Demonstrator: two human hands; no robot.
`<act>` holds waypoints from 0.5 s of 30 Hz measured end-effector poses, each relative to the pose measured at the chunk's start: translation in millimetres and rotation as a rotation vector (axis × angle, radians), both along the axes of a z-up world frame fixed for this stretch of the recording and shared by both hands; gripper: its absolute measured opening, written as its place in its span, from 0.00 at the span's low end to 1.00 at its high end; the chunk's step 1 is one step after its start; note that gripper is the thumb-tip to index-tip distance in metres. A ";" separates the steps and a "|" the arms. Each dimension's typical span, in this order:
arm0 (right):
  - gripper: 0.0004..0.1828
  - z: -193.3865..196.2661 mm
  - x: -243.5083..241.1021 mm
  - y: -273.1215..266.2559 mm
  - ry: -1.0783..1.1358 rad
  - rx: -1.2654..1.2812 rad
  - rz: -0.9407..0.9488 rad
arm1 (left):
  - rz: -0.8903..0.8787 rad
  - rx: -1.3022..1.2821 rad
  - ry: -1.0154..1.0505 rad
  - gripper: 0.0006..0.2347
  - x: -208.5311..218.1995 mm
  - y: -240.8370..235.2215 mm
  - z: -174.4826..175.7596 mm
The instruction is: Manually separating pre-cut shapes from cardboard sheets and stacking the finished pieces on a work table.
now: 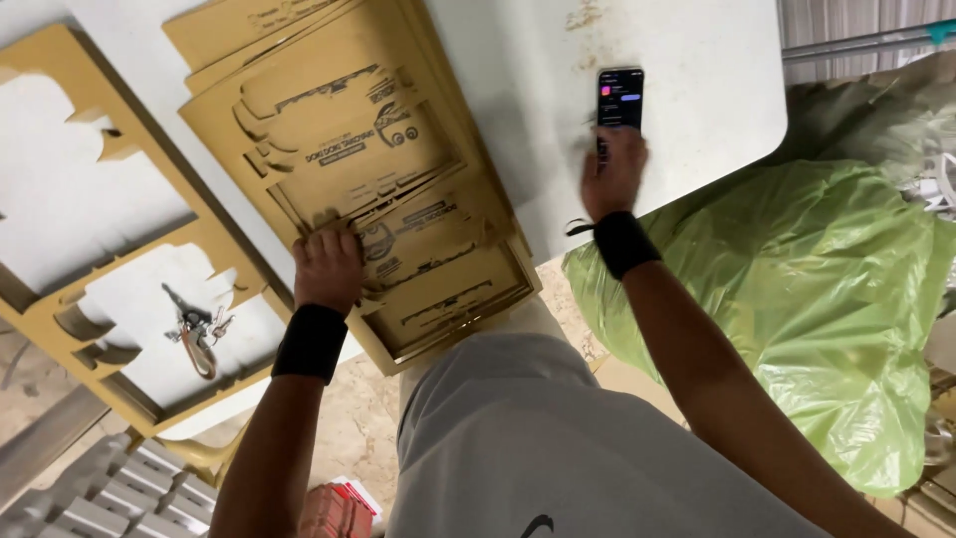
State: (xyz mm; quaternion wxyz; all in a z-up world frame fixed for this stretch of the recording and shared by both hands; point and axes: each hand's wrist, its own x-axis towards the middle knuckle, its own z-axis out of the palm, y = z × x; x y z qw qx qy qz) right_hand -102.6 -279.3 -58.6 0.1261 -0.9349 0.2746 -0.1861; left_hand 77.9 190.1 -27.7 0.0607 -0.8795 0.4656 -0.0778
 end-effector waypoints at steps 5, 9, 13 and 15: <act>0.25 45.0 -3.4 -42.9 0.166 0.209 -0.189 | -0.017 -0.023 -0.059 0.08 2.1 -10.0 27.1; 0.24 85.9 24.9 -42.1 0.367 0.433 -0.236 | -0.034 -0.078 -0.130 0.07 4.7 -16.0 35.4; 0.21 70.4 20.1 -48.1 0.368 0.331 -0.193 | -0.012 -0.013 -0.078 0.09 1.3 -12.3 28.6; 0.24 78.1 21.3 -44.4 0.336 0.428 -0.241 | -0.006 -0.026 -0.050 0.04 -0.6 -8.9 24.1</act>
